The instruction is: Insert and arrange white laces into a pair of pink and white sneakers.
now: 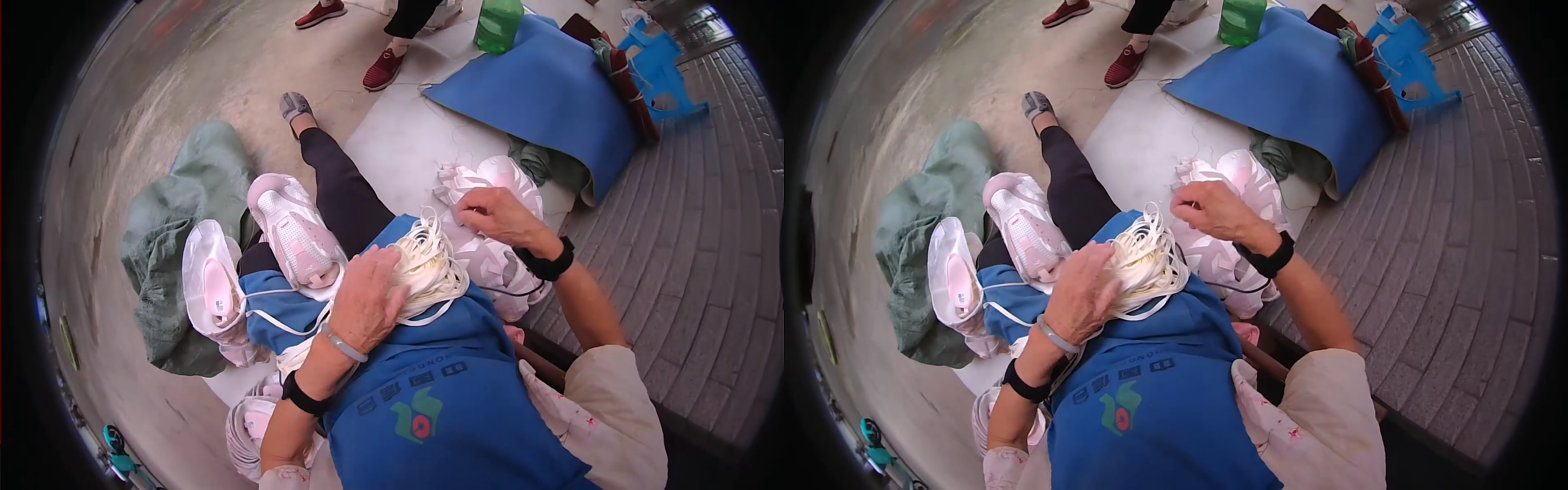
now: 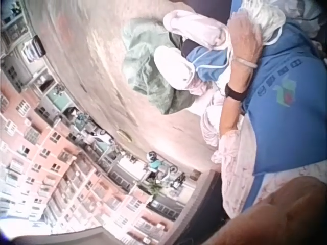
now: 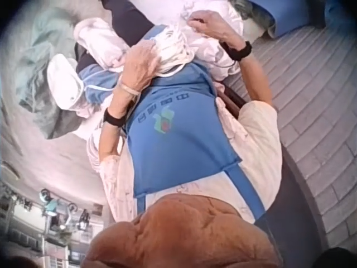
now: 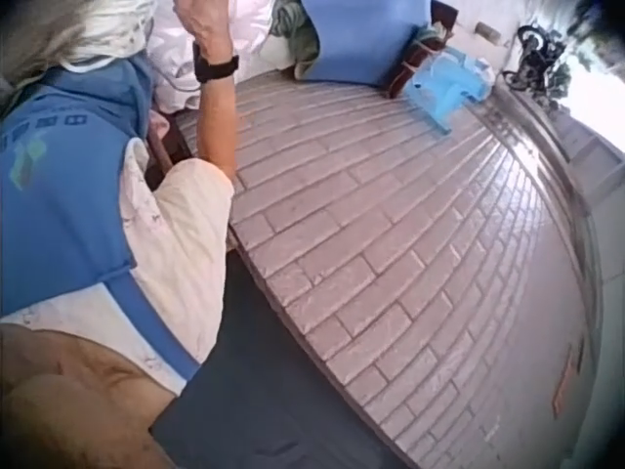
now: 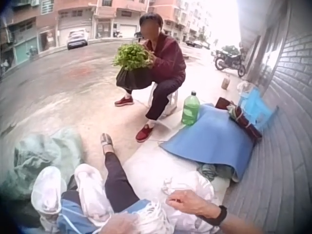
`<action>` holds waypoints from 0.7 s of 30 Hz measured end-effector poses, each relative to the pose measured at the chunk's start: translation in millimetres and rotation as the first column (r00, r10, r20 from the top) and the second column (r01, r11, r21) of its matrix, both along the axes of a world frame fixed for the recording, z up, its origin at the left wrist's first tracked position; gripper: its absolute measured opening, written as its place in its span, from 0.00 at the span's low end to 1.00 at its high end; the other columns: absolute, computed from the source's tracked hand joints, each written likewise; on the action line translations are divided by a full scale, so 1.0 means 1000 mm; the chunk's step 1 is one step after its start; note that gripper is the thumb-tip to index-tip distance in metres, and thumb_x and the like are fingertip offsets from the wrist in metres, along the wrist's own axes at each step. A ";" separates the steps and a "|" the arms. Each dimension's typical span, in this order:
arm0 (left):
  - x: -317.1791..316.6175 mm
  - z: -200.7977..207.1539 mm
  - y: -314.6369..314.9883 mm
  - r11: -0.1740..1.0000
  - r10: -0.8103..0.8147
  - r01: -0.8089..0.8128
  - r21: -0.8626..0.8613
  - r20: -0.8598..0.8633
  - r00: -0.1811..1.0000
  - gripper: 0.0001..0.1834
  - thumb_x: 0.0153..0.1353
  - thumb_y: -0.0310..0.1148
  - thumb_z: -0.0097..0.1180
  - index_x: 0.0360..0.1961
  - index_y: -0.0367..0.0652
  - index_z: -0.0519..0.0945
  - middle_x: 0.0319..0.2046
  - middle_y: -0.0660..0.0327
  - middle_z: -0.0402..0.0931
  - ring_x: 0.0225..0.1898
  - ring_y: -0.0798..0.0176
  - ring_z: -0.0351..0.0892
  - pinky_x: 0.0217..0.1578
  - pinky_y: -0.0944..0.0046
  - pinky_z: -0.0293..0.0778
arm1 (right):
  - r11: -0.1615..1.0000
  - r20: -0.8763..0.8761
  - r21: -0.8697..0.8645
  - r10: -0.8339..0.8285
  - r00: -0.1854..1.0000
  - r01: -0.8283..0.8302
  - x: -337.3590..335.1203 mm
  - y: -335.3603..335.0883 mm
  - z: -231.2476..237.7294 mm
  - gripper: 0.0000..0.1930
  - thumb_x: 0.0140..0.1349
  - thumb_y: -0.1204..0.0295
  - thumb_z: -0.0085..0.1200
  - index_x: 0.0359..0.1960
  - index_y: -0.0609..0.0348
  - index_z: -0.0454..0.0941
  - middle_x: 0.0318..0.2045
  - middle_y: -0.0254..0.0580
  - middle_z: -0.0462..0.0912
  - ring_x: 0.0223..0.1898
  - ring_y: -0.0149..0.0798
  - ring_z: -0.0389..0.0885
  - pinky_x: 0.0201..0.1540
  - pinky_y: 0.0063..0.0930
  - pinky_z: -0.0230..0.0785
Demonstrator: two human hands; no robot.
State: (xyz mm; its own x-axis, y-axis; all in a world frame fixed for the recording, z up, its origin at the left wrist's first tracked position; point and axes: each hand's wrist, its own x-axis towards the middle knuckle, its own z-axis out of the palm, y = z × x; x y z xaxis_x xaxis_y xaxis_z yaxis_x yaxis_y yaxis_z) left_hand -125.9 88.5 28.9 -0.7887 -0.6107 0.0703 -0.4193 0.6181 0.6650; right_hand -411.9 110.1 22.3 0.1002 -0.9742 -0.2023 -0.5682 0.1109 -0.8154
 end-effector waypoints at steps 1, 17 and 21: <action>-0.002 0.002 0.007 1.000 -0.006 0.006 -0.002 0.006 1.000 0.31 0.52 0.32 0.61 0.56 0.37 0.65 0.53 0.48 0.69 0.56 0.43 0.67 0.58 0.48 0.61 | 0.995 -0.033 -0.088 0.037 0.999 -0.040 0.004 0.004 -0.019 0.09 0.59 0.72 0.52 0.33 0.67 0.78 0.25 0.43 0.79 0.23 0.31 0.79 0.26 0.24 0.70; -0.025 -0.019 0.017 0.999 -0.038 0.046 -0.028 0.246 0.969 0.53 0.45 0.52 0.66 0.65 0.35 0.53 0.66 0.46 0.51 0.68 0.40 0.49 0.64 0.36 0.41 | 0.995 0.020 -0.022 0.101 0.995 -0.100 0.017 0.016 -0.040 0.10 0.56 0.69 0.56 0.37 0.61 0.80 0.27 0.41 0.77 0.28 0.34 0.76 0.32 0.25 0.68; -0.027 -0.011 0.019 0.999 -0.036 0.041 -0.015 0.255 0.966 0.53 0.46 0.53 0.65 0.64 0.33 0.54 0.65 0.45 0.53 0.68 0.41 0.49 0.65 0.38 0.43 | 0.985 -0.010 -0.154 0.078 0.997 -0.078 0.024 0.027 -0.063 0.10 0.54 0.69 0.57 0.35 0.60 0.81 0.29 0.43 0.77 0.32 0.35 0.76 0.35 0.27 0.68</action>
